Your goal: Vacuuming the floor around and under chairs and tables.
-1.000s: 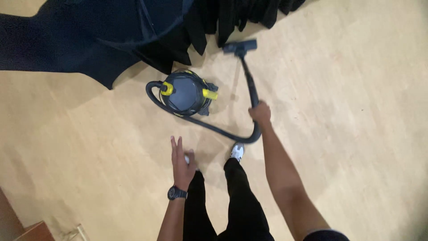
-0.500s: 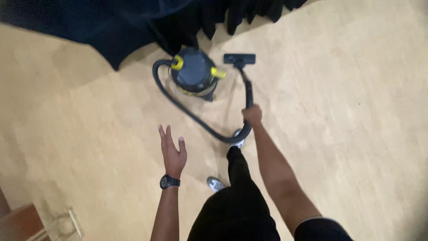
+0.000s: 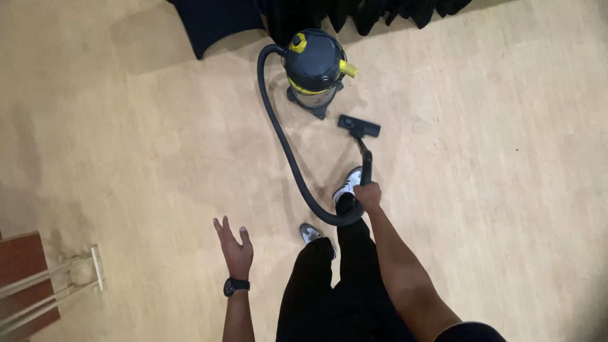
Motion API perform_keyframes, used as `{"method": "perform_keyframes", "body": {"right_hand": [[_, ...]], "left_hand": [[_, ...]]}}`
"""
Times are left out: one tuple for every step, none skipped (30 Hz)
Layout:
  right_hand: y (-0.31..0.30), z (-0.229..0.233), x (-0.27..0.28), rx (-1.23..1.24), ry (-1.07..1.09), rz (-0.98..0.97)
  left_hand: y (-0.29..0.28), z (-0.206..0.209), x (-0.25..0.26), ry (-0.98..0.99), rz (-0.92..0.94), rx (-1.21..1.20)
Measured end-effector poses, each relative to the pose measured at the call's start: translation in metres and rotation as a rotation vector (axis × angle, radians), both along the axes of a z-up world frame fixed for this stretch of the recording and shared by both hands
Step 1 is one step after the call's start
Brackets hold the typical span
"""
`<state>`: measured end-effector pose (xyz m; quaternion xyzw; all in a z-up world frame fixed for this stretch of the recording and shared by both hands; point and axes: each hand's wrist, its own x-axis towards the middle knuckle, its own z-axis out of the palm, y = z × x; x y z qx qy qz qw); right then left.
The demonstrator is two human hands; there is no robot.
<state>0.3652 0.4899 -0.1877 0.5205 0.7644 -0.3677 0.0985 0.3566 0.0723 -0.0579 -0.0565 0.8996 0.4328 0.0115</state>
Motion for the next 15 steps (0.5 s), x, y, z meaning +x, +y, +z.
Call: {"method": "perform_keyframes", "body": {"right_hand": [[-0.006, 0.004, 0.005, 0.003, 0.004, 0.007], [-0.011, 0.010, 0.012, -0.077, -0.012, -0.019], [-0.015, 0.015, 0.019, -0.157, -0.029, -0.045], [-0.021, 0.023, 0.022, -0.156, -0.028, -0.032], [-0.026, 0.032, 0.024, -0.124, -0.031, -0.014], [-0.029, 0.039, 0.026, -0.089, -0.034, 0.001], [-0.032, 0.043, 0.028, -0.085, -0.033, 0.011], [-0.032, 0.047, 0.028, -0.209, 0.043, -0.125], [-0.033, 0.052, 0.029, -0.334, 0.117, -0.260], [-0.037, 0.056, 0.033, -0.333, 0.125, -0.244], [-0.041, 0.061, 0.036, -0.420, 0.204, -0.338], [-0.041, 0.065, 0.033, -0.511, 0.283, -0.433], [-0.043, 0.079, 0.027, -0.515, 0.291, -0.418], [-0.047, 0.093, 0.023, -0.465, 0.302, -0.445], [-0.049, 0.107, 0.020, -0.416, 0.313, -0.472]], "left_hand": [[-0.008, -0.001, 0.008, 0.004, 0.007, 0.003], [-0.014, 0.000, 0.018, -0.035, 0.010, -0.008], [-0.020, 0.000, 0.028, -0.075, 0.012, -0.019], [-0.023, 0.002, 0.036, -0.072, 0.026, -0.017], [-0.025, 0.003, 0.043, -0.072, 0.046, -0.002], [-0.026, 0.004, 0.047, -0.071, 0.062, 0.017], [-0.026, 0.008, 0.052, -0.069, 0.072, 0.021], [-0.024, 0.014, 0.055, -0.079, 0.083, 0.036], [-0.022, 0.020, 0.059, -0.088, 0.093, 0.050], [-0.025, 0.024, 0.065, -0.078, 0.106, 0.054], [-0.026, 0.028, 0.072, -0.065, 0.106, 0.063], [-0.024, 0.033, 0.070, -0.051, 0.104, 0.070], [-0.021, 0.034, 0.071, -0.039, 0.116, 0.071], [-0.019, 0.035, 0.071, -0.021, 0.119, 0.062], [-0.016, 0.036, 0.071, -0.002, 0.123, 0.052]]}}
